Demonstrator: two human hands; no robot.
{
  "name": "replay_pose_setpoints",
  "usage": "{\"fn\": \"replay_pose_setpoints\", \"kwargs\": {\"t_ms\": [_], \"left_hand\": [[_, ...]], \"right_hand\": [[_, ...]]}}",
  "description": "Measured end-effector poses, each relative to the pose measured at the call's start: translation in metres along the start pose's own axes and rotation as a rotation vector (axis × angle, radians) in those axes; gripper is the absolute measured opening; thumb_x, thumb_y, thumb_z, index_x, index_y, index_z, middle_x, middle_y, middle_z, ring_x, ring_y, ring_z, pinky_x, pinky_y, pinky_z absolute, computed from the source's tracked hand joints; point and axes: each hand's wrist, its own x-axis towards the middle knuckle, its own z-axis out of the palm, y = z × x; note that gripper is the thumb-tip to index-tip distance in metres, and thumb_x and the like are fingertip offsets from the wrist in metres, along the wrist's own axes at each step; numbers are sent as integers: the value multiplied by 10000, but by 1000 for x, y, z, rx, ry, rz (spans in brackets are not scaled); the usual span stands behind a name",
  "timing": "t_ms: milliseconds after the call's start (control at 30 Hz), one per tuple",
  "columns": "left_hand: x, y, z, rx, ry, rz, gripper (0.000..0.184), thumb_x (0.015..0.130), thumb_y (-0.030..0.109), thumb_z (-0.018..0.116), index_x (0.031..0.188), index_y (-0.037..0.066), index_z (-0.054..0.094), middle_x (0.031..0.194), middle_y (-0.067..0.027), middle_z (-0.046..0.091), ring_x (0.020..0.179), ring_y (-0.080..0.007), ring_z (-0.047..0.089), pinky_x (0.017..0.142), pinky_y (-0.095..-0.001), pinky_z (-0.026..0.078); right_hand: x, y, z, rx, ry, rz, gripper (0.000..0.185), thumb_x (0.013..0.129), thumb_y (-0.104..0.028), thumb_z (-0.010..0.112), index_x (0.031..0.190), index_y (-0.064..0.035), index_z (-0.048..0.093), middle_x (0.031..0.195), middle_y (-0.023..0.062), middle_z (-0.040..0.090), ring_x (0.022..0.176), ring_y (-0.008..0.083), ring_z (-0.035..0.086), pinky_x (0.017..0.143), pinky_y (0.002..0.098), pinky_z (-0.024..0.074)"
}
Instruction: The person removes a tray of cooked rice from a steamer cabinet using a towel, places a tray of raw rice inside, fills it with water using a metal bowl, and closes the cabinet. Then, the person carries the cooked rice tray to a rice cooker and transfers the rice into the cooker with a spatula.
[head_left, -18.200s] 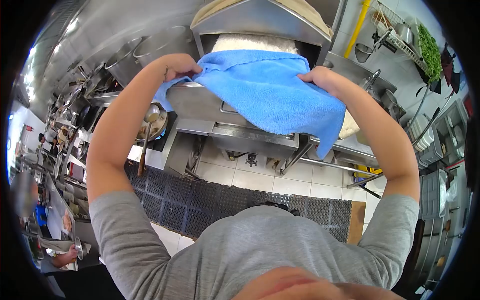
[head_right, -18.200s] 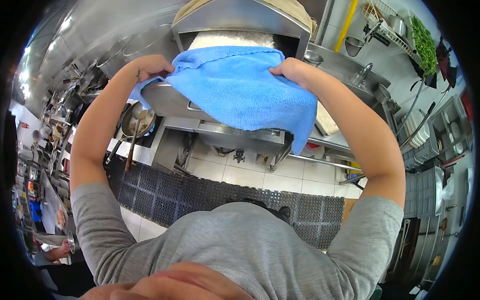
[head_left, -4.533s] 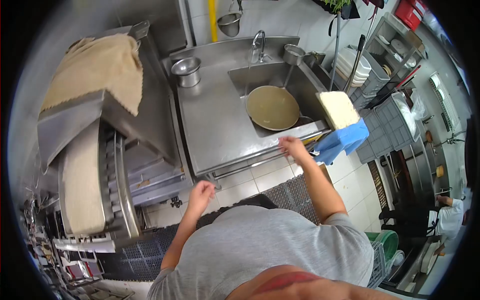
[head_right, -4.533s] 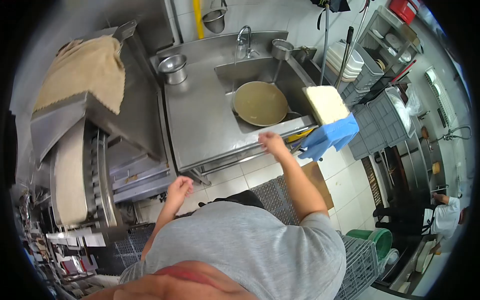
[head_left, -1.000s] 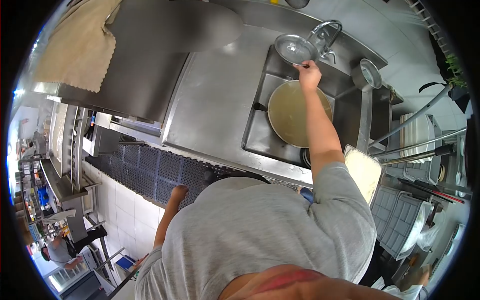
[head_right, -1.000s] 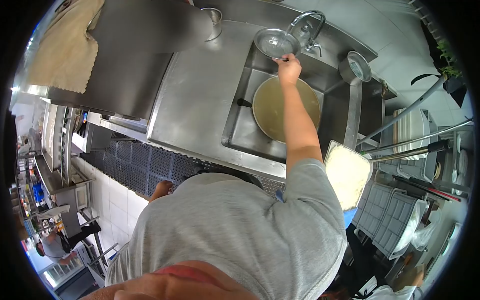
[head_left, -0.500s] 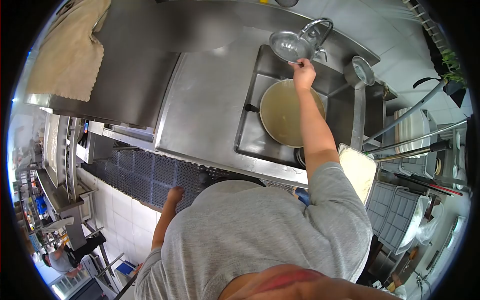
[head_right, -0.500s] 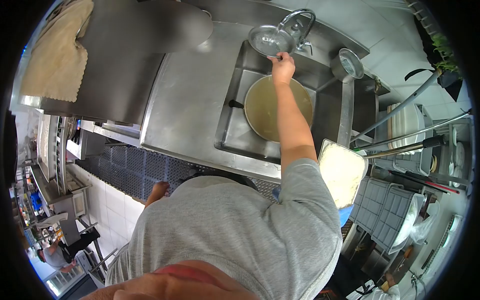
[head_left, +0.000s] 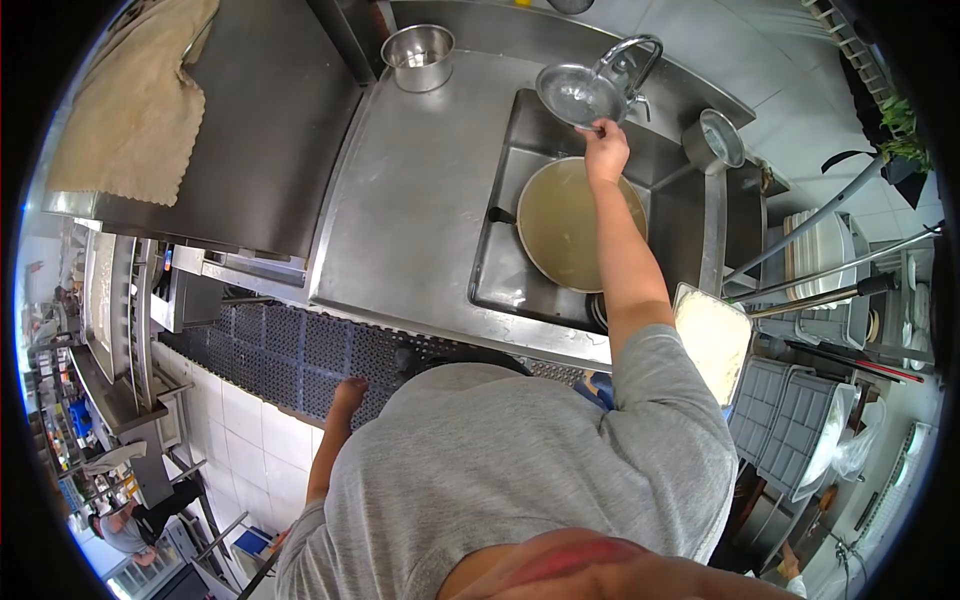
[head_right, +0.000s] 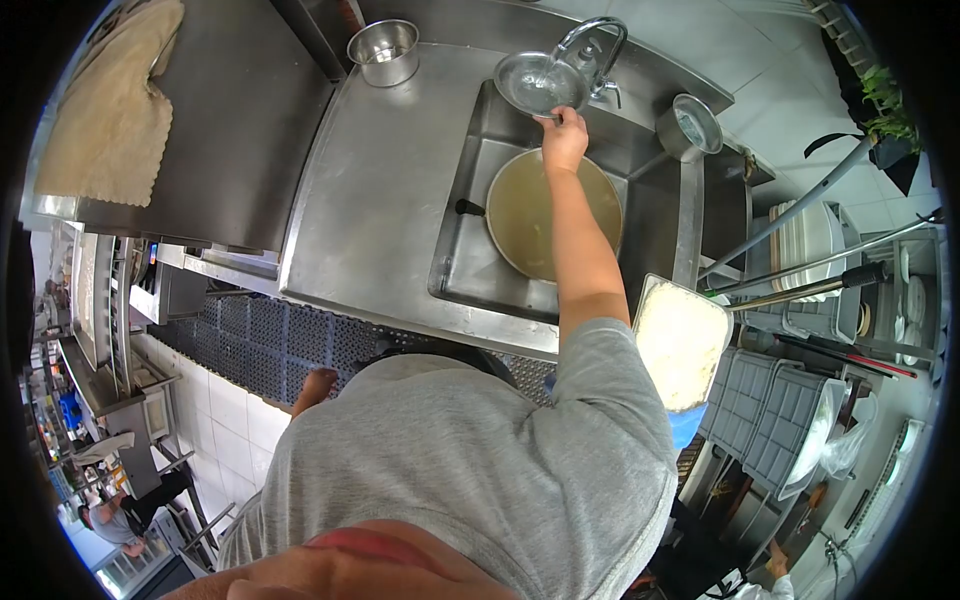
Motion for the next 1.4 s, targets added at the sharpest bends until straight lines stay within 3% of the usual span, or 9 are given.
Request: {"fn": "replay_pose_setpoints", "kwargs": {"t_ms": [133,367,567,633,800,1000,1067,1200,1400], "left_hand": [[21,-39,6,209,-44,259,150,783,186,555,851,76,632,892,-125,649,825,-300,635,733,-395,514],[27,-47,4,251,-56,230,131,738,139,563,834,88,635,896,-142,636,884,-333,617,764,-417,505],[62,-62,-12,887,-52,620,163,753,137,549,850,66,659,963,-162,641,901,-336,623,784,-429,501],[89,-84,-8,758,-30,507,172,773,142,543,862,61,665,959,-165,644,914,-335,624,781,-432,505],[100,-117,-47,894,11,753,222,813,162,545,999,121,659,1040,-111,643,931,-301,620,800,-415,503],[79,-189,-69,261,63,177,236,793,215,568,983,113,664,953,-114,669,879,-306,638,793,-400,511],[76,-228,-69,429,1,199,244,793,223,575,988,111,672,952,-119,669,884,-305,637,795,-390,512],[76,-323,-47,627,-70,226,245,801,221,557,989,120,678,984,-123,662,909,-298,636,798,-384,517],[27,-387,-13,425,-86,99,244,799,214,530,973,126,677,1014,-125,655,918,-293,637,784,-387,526]], "right_hand": [[-11,-5,-8,15,-52,56,286,642,-162,793,844,-47,626,799,121,612,728,278,594,677,372,478],[-44,-44,-44,11,-146,-76,256,660,-143,768,846,-49,620,837,125,615,787,294,596,712,378,479],[-76,-157,-99,188,-274,-122,181,720,10,693,887,-10,626,781,34,605,693,103,576,654,240,475],[-85,-202,-112,350,-394,-47,168,754,78,644,902,5,616,799,1,594,724,74,572,673,214,479],[-109,-359,-148,589,-559,-96,223,713,94,656,913,0,622,779,-24,576,695,40,513,627,178,427],[-144,-540,-147,573,-720,-355,225,721,-18,683,935,1,616,888,-10,584,775,77,539,750,203,442],[-159,-586,-131,584,-798,-403,226,762,-46,662,973,17,607,899,21,592,795,117,577,791,221,457],[-202,-667,-95,825,-857,-502,167,728,-89,745,789,-7,613,702,33,618,632,84,553,572,214,430],[-247,-723,-34,903,-1091,-130,197,766,-132,740,805,4,603,670,58,601,567,116,549,516,247,440]]}}
